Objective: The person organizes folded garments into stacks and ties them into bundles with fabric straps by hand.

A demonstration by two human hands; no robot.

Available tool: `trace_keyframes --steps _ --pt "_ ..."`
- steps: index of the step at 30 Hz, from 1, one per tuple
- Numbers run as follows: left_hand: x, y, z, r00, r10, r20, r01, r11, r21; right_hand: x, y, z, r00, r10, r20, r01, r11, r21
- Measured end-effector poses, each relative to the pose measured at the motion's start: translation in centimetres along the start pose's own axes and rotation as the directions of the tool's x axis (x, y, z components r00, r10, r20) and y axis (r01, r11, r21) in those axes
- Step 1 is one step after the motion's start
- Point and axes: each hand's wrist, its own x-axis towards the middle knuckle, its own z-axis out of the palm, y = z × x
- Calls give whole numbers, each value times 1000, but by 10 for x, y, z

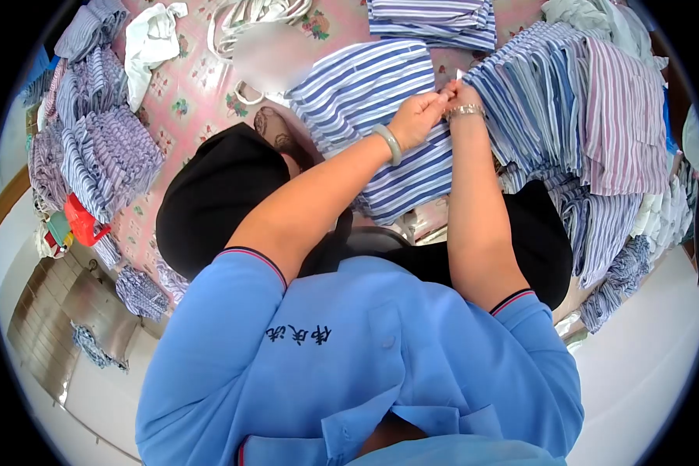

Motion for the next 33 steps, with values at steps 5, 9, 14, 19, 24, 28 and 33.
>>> trace_keyframes --steps 5,9,14,19,24,28,33 --pt "-20 6 25 975 201 -93 -156 920 359 15 21 9 992 -59 -115 42 989 -144" --pt "-56 23 10 991 93 91 -128 834 537 150 50 -47 991 -55 -122 40 992 -119" --pt "-86 11 -35 998 45 49 -62 904 423 18 68 22 953 -216 -210 175 964 -200" --pt "-79 -28 -50 994 -29 -106 49 981 187 -5 61 9 983 -160 -95 126 949 -290" --pt "-75 -14 -46 985 -86 -149 95 994 57 -48 65 19 982 -183 43 188 942 -280" --pt "-76 19 -25 951 -296 -87 255 914 -317 -85 50 28 983 -181 12 177 947 -268" --pt "-90 53 -9 981 -193 -36 166 914 -371 -127 26 45 959 -265 105 279 946 -166"
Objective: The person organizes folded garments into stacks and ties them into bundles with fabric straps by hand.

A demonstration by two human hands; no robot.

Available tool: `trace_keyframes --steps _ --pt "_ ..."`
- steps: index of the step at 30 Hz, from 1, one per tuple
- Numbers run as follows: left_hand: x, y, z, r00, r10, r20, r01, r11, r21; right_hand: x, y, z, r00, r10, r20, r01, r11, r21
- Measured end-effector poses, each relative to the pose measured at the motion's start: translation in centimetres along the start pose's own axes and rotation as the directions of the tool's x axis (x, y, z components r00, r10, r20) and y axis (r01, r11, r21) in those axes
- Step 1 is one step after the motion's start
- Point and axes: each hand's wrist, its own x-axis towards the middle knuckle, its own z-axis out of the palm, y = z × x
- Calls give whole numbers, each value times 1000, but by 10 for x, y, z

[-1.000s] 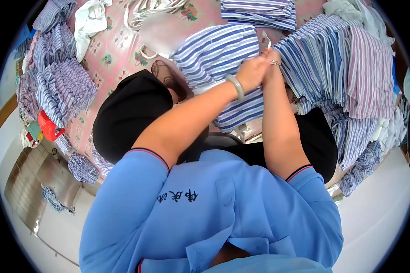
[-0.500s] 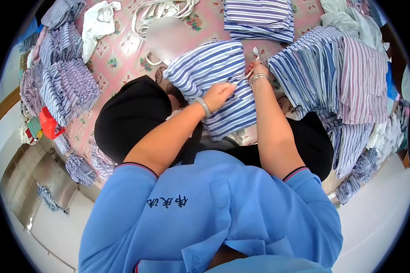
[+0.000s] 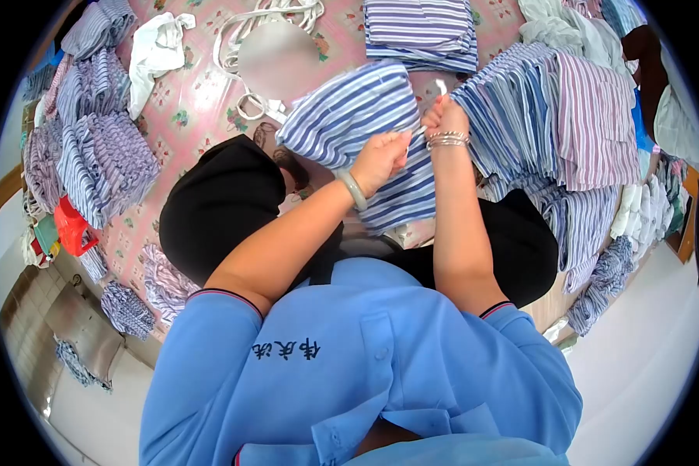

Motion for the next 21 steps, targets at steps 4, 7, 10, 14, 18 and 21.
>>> trace_keyframes --steps 4,7,10,14,18,21 --pt "4 -2 4 999 33 26 -29 990 -137 9 -16 6 996 -79 28 81 995 -57" --pt "19 -27 17 1000 24 7 -22 970 -242 52 -15 -1 992 -126 -25 116 963 -245" --pt "26 -40 39 912 387 137 -409 832 374 79 -14 7 909 -408 -86 258 713 -652" --pt "29 -19 39 849 460 261 -510 579 636 135 -13 10 952 -242 -189 45 717 -695" --pt "19 -3 26 855 433 284 -492 508 707 254 25 -29 938 -341 65 231 472 -851" --pt "8 -3 11 852 387 354 -504 418 756 210 40 11 914 -38 -404 -44 981 -190"
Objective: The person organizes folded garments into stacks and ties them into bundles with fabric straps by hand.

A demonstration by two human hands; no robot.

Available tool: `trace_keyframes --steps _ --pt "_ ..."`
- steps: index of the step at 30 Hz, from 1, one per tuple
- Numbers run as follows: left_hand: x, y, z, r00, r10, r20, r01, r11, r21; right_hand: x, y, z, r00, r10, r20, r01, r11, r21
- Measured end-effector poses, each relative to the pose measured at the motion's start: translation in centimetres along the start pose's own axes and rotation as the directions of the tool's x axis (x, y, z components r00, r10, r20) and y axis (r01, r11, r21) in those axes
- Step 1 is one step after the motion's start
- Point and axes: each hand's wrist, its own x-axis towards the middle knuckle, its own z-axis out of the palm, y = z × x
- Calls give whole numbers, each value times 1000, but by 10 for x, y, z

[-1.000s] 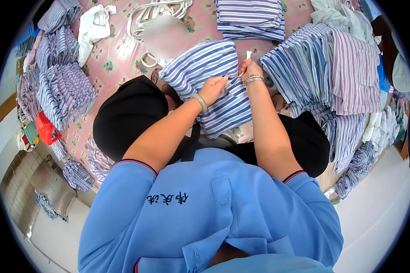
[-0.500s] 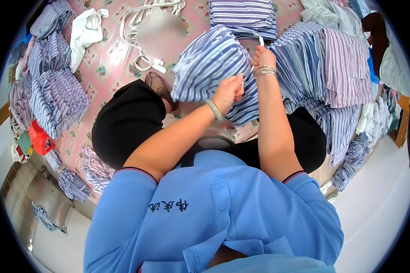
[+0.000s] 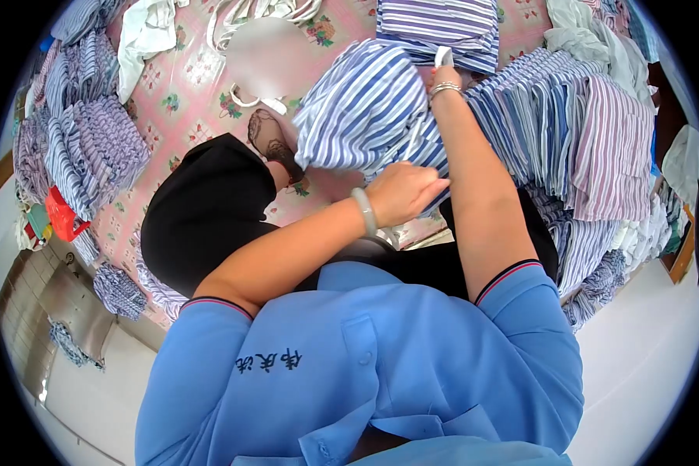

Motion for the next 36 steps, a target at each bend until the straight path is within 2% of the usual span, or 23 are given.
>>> trace_keyframes --steps 1,2,3,4,6,8,10,12,13,15,16,18,20,22,24,26,28,29,30,32,33,34,36 --pt "-5 -2 -2 999 -34 -18 33 999 -34 50 22 -2 933 -299 203 360 818 -449" --pt "-11 -2 -5 997 -69 -27 67 996 -66 -4 8 -6 970 -139 198 192 941 -278" --pt "-15 -2 -10 965 -259 33 259 939 -226 -69 -10 -10 982 24 188 -4 995 -102" --pt "-16 -8 -12 966 -256 34 258 942 -214 -74 -13 -11 981 24 195 -6 996 -92" --pt "-18 -30 -8 891 -422 -166 359 880 -311 -81 -12 -21 953 78 292 -94 995 41" --pt "-15 -47 -6 810 -538 -234 438 820 -369 -92 -17 -24 955 76 287 -101 992 75" --pt "-18 -52 -2 827 -466 -316 465 881 -83 -101 -20 -36 944 95 315 -126 989 79" --pt "-24 -58 0 903 -256 -346 322 935 148 -109 -23 -42 932 90 351 -132 987 97" --pt "-28 -59 1 904 -248 -348 315 937 151 -118 -22 -49 926 78 370 -129 985 116" --pt "-32 -60 -2 919 -188 -347 317 875 365 -141 -25 -61 925 74 373 -136 980 142" --pt "-34 -53 -6 919 -175 -354 309 876 370 -149 -23 -66 922 61 381 -126 981 147" --pt "-40 -37 -12 862 -494 -117 506 817 276 -156 -11 -77 905 72 420 -143 980 139" --pt "-54 -46 -8 893 -440 -96 448 848 284 -168 -1 -84 903 80 423 -135 986 101" --pt "-63 -53 0 885 -462 -56 452 824 342 -182 10 -91 904 -42 425 6 996 86" --pt "-65 -55 2 897 -440 -48 431 842 326 -177 20 -100 869 -254 425 305 951 -55" --pt "-65 -56 3 887 -449 -110 461 842 280 -179 21 -108 771 -225 596 533 739 -411" --pt "-65 -60 6 884 -458 -94 466 845 263 -209 13 -118 671 -320 668 735 408 -542" --pt "-67 -61 8 875 -473 -101 482 836 260 -211 28 -113 624 -455 635 773 479 -417" --pt "-68 -63 9 865 -489 -112 501 826 258 -212 41 -110 621 -462 633 776 473 -416" --pt "-66 -58 4 854 -510 -108 519 811 270 -239 62 -115 440 -647 623 897 288 -334" --pt "-67 -57 1 841 -536 -71 535 806 255 -249 64 -119 471 -641 606 881 371 -292" --pt "-68 -59 0 826 -563 -35 554 798 238 -248 66 -118 472 -635 612 881 369 -296" --pt "-71 -64 7 830 -558 -16 541 796 272 -243 67 -112 423 -724 545 900 403 -164"
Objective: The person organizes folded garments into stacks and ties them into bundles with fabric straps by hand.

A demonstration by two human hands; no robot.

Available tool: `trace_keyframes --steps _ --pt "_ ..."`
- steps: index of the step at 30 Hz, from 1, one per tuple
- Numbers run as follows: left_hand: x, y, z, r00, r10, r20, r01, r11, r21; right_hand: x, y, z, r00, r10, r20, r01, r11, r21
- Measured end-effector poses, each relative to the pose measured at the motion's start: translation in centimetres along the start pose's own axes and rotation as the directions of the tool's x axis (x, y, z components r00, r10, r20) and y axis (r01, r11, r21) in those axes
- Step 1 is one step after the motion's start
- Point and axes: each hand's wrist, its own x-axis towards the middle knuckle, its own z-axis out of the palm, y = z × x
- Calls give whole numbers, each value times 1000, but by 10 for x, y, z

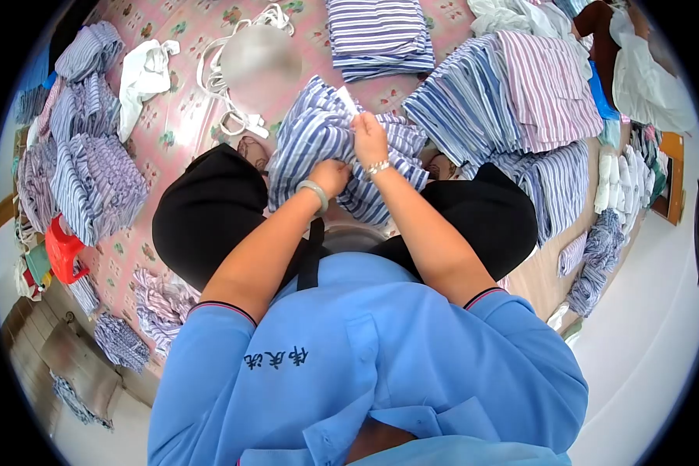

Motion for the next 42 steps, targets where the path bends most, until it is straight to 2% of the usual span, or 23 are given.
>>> trace_keyframes --steps 2,6,8,12,13,14,15,19,20,21,22,23,24,26,27,31,33,35,36,37,38,40,42 --pt "-9 14 -1 994 97 39 -102 985 137 19 0 9 989 151 0 -150 987 -63" --pt "-5 29 3 978 184 -98 -183 983 26 75 38 31 972 215 -93 -234 875 -425" --pt "9 33 -5 973 218 -77 -222 974 -44 111 60 30 940 292 177 25 459 -888" --pt "42 23 0 969 237 -75 -237 971 11 157 184 38 949 215 231 107 469 -876" --pt "37 32 -11 983 176 -50 -176 984 -2 155 181 47 935 354 14 -262 716 -647" --pt "32 35 -17 993 112 -25 -112 994 -7 152 148 46 751 659 -37 -653 733 -191" --pt "31 32 -16 995 98 -25 -98 995 11 148 110 46 470 879 -84 -822 470 322" --pt "28 20 -23 987 151 -45 -155 984 -91 141 97 51 447 889 -95 -767 436 471" --pt "29 16 -26 992 24 125 40 871 -489 137 96 35 484 868 109 -763 359 537" --pt "30 14 -28 945 -20 326 275 586 -762 133 93 19 518 800 301 -764 275 584" --pt "30 15 -29 859 30 511 497 195 -846 130 87 6 525 798 295 -759 283 587" --pt "25 23 -32 863 101 494 500 -41 -865 126 76 -7 562 791 243 -738 346 579" --pt "23 25 -30 863 109 492 499 -40 -866 119 65 -18 595 780 192 -716 407 566" --pt "24 31 -27 888 187 419 457 -274 -846 89 32 -39 676 729 105 -648 521 555" --pt "25 31 -24 897 234 375 432 -288 -854 76 21 -47 736 671 92 -585 560 587" --pt "14 49 -30 947 175 269 310 -283 -908 19 -20 -53 920 360 153 -371 681 632" --pt "8 46 -37 958 197 210 217 -14 -976 3 -35 -46 975 95 202 -172 898 405" --pt "2 47 -44 966 182 182 126 282 -951 -3 -47 -41 967 -54 249 -28 949 315" --pt "3 42 -42 966 182 181 123 291 -949 -3 -53 -40 942 -138 306 93 983 156" --pt "6 37 -41 963 176 203 55 609 -791 -4 -57 -40 905 -205 373 221 975 0" --pt "8 33 -40 961 164 222 -22 847 -531 -3 -55 -40 907 -210 366 224 975 5" --pt "13 26 -30 971 167 173 -66 878 -475 7 -48 -38 844 -258 470 322 945 -60" --pt "31 15 -11 941 337 27 -294 856 -426 18 -63 -46 846 139 516 -112 990 -82"
